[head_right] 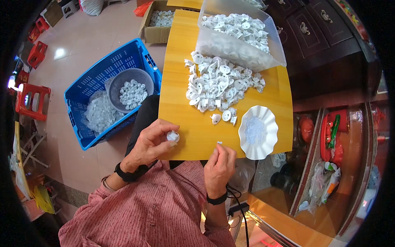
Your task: Assembling small white plastic shoe components by hand.
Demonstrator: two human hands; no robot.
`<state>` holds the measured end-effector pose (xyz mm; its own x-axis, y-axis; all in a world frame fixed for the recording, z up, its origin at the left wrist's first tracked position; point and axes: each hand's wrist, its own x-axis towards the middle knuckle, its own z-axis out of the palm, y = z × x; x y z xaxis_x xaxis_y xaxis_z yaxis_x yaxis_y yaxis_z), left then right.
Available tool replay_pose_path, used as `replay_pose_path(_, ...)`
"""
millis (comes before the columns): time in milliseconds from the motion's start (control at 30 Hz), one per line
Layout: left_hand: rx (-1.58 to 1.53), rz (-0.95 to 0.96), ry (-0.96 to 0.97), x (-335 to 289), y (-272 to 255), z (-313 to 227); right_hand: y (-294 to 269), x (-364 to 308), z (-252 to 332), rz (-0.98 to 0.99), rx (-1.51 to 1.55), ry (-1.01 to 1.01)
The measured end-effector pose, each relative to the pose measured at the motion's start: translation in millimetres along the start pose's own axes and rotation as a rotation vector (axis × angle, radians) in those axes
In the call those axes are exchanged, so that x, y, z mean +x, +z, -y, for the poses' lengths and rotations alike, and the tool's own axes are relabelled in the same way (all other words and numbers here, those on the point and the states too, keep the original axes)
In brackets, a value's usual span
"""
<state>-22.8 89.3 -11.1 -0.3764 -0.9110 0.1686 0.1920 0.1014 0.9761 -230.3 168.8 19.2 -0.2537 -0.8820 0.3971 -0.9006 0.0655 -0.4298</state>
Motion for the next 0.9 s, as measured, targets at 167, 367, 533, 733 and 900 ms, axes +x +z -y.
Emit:
replay_pose_path(167, -0.078, 0.033, -0.134, 1, -3, -2, 1, -9, -4, 0.077, -0.227, -0.075)
replay_pose_path(367, -0.129, 0.009, -0.115, 0, -1, -2, -2, -10, 2, 0.142, -0.278, -0.109)
replay_pose_path(533, -0.257, -0.022, -0.166, 0, 1, -2, -8, -12, 11, 0.197, -0.204, -0.111)
replay_pose_path(733, -0.313, -0.020, -0.219, -1, 0, 2, -4, -18, 4, 0.110, -0.068, -0.127)
replay_pose_path(900, -0.337, -0.027, -0.221, -1, -1, 3, -3, -19, 2, 0.106, -0.048, -0.120)
